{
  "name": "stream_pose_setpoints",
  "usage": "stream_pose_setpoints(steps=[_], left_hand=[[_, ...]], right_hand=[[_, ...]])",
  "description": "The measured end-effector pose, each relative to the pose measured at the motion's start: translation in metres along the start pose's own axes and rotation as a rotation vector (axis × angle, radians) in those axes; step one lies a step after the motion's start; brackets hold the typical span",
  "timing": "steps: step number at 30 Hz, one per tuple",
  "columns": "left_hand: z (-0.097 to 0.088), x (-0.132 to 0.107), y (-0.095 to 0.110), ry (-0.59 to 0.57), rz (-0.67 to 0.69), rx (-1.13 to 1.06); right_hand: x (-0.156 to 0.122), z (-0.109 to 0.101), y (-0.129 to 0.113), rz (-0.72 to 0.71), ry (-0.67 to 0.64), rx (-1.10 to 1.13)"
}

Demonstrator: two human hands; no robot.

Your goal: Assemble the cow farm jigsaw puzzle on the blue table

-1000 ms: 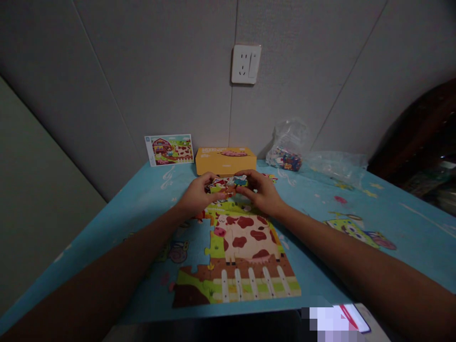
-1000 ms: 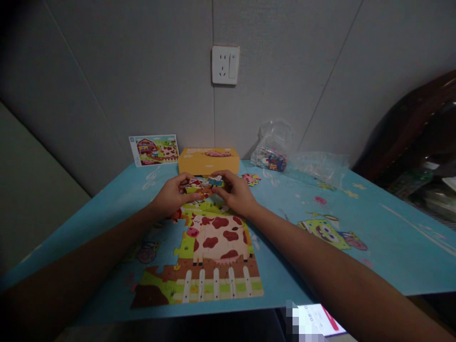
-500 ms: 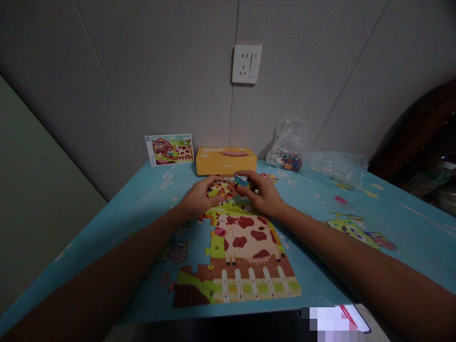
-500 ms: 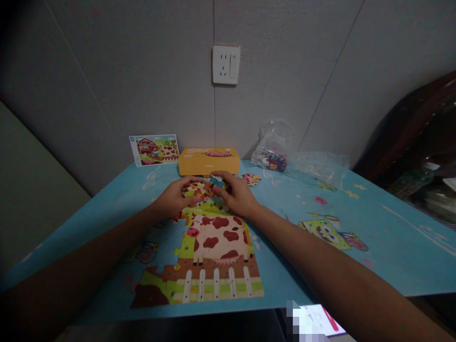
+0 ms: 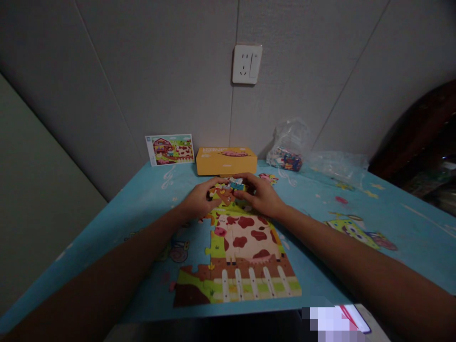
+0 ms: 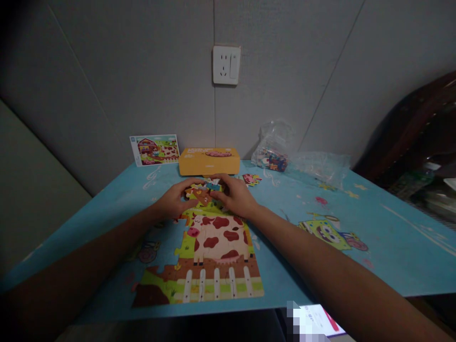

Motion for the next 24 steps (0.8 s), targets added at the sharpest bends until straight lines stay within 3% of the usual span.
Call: stream_pose_setpoints(steps=[4, 13, 24], left_hand=[[0.004, 0.0, -0.009, -0.004, -0.045, -0.125], [0.004, -0.005, 0.002, -0.048, 0.039, 0.139], [0.007, -0.005, 0.0, -0.055, 0.024, 0.14]], right_hand=[[0.001, -0.007, -0.002, 0.005, 0.065, 0.005], [0.0, 0.002, 0.0, -0.001, -0.018, -0.018], [-0.001, 0.005, -0.003, -0.018, -0.06, -0.046]])
Point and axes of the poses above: each hand's wrist, its own x-axis towards the middle knuckle, its own z-axis out of the palm, y = z × x, the point moved 9 cm from there along x, towards the middle knuckle, and after that the axes turned 8 degrees about x, right-handed, at the moved point
